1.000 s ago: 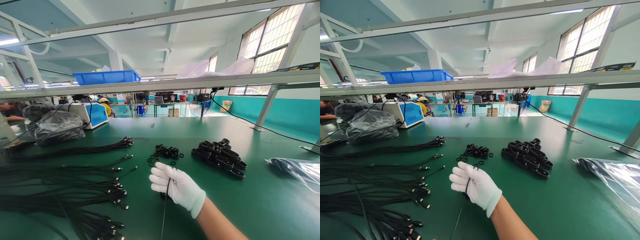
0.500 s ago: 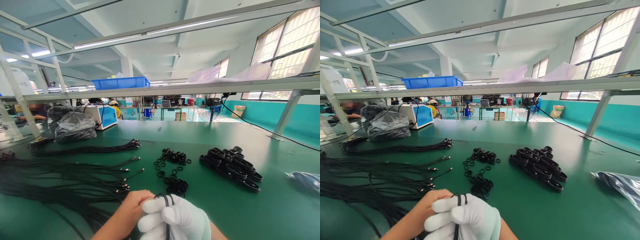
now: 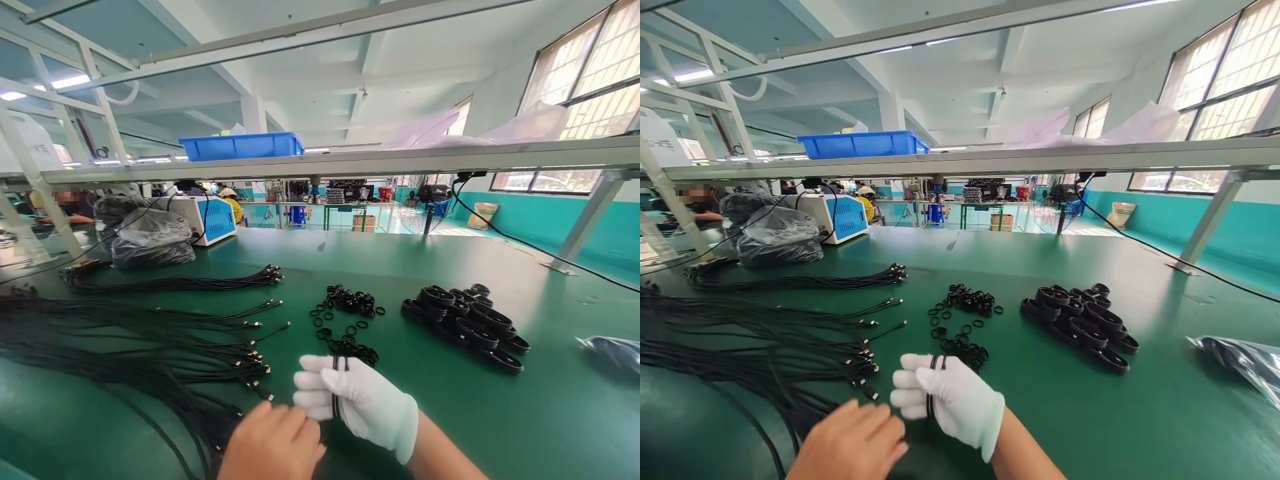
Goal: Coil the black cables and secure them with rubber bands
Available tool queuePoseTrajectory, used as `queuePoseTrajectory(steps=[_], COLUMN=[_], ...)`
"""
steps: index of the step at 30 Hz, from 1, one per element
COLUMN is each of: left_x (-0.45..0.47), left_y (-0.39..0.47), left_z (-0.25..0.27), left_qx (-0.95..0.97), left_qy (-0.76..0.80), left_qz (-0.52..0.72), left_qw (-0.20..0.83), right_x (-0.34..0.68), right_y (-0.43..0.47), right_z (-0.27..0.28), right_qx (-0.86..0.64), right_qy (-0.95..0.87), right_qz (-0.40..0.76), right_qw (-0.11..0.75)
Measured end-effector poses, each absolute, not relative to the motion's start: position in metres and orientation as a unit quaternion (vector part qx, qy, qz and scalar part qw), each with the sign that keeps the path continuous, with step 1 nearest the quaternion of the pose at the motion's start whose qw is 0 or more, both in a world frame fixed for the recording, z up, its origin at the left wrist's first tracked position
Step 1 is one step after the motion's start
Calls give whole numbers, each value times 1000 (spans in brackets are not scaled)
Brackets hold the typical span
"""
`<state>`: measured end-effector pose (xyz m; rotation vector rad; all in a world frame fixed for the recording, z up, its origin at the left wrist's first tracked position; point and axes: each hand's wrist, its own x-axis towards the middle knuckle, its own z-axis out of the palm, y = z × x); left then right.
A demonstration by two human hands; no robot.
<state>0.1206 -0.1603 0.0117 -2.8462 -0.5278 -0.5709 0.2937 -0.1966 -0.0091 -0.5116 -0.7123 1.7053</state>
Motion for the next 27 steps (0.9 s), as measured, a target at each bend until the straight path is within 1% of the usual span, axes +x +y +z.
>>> queuePoseTrajectory(steps=[2, 4, 5, 7, 9, 11, 13, 14, 17, 18, 20, 22, 24, 26, 27], left_x=[126, 133, 136, 141, 143, 139, 130, 125, 114, 113, 116, 122, 128, 130, 130], left_y=[-145, -128, -121, -111, -108, -110, -113, -115, -126, -132, -146, -157, -162, -157, -152], left_z=[43, 62, 65, 56, 37, 15, -5, -12, -28, -32, -34, -29, -15, 7, 18], left_qx=[-964, -946, -927, -888, -871, -875, -893, -906, -937, -943, -951, -953, -955, -964, -967], left_qy=[-217, -240, -240, -232, -234, -240, -259, -276, -306, -298, -264, -236, -231, -227, -228], left_qz=[-154, -120, -111, -110, -130, -149, -162, -164, -153, -148, -150, -162, -158, -130, -114], left_qw=[-19, -183, -266, -382, -412, -392, -329, -275, -66, -12, 60, 95, 97, 58, 19], right_x=[288, 283, 282, 279, 278, 278, 281, 282, 288, 289, 290, 288, 285, 281, 280], right_y=[-200, -203, -205, -207, -208, -207, -204, -202, -197, -196, -195, -195, -196, -198, -200], right_z=[-16, -19, -20, -21, -21, -18, -13, -9, -1, 1, 2, 0, -3, -7, -8], right_qx=[-212, -174, -155, -138, -143, -148, -143, -135, -110, -113, -153, -227, -310, -346, -337], right_qy=[-330, -340, -336, -324, -309, -285, -270, -267, -267, -267, -265, -259, -258, -293, -318], right_qz=[774, 818, 833, 842, 828, 803, 781, 771, 744, 734, 716, 694, 678, 683, 698], right_qw=[498, 431, 411, 409, 447, 502, 545, 562, 603, 614, 627, 632, 614, 573, 545])
